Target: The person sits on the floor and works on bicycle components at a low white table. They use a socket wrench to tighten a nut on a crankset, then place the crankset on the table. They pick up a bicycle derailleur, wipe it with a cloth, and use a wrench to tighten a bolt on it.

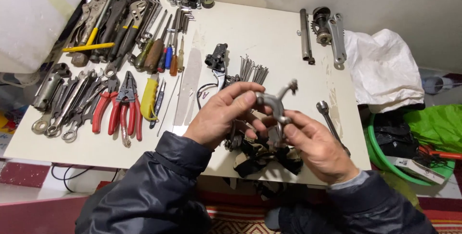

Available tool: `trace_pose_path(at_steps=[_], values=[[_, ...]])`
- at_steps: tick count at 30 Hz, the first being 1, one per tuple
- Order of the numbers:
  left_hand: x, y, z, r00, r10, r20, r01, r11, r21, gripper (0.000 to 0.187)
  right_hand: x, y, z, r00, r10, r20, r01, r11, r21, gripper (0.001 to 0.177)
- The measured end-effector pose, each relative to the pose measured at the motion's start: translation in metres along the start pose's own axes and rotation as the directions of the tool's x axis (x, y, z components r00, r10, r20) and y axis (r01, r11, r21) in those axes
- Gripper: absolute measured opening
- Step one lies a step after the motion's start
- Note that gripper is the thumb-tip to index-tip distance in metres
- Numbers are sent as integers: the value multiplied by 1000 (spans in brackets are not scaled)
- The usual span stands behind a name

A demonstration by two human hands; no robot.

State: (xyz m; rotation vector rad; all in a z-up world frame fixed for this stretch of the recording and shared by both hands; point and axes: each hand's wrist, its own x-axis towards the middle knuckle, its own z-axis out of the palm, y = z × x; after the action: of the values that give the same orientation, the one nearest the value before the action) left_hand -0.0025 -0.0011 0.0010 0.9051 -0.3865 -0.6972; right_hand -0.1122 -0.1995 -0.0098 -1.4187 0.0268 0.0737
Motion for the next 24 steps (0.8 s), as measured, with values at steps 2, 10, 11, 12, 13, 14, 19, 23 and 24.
trace_pose_path(at_steps=[2, 10, 11, 12, 13, 14, 19, 23, 24], values=[[1, -4, 0, 1000, 5, 26, -6, 999, 40, 44, -4, -10, 20, 998, -45, -52, 48, 997, 60, 43], [4, -13, 4, 999, 40, 16, -42, 981, 187, 66, -10, -11, 13, 965, -174, -197, 158, 983, -94, 32], [5, -16, 5, 997, 9, -77, 6, 981, 192, 62, -11, -13, 10, 960, -198, -196, 157, 966, -207, 31], [5, -19, 6, 985, -20, -172, 54, 980, 192, 59, -12, -15, 8, 957, -222, -190, 154, 936, -316, 29], [6, -19, 5, 985, -21, -173, 54, 980, 192, 59, -11, -15, 6, 957, -221, -190, 154, 936, -316, 29], [6, -20, 5, 981, -21, -193, 69, 967, 246, 54, -10, -16, 4, 945, -272, -182, 171, 884, -434, 30], [3, -18, 12, 962, -44, -270, 133, 938, 321, 49, -10, -11, -7, 903, -415, -114, 203, 644, -738, 29], [5, -24, 6, 959, -76, -272, 162, 937, 311, 48, -11, -11, -3, 909, -399, -117, 198, 662, -723, 29], [8, -27, 2, 964, -73, -256, 153, 939, 307, 47, -11, -12, -3, 914, -386, -125, 190, 678, -710, 30]])
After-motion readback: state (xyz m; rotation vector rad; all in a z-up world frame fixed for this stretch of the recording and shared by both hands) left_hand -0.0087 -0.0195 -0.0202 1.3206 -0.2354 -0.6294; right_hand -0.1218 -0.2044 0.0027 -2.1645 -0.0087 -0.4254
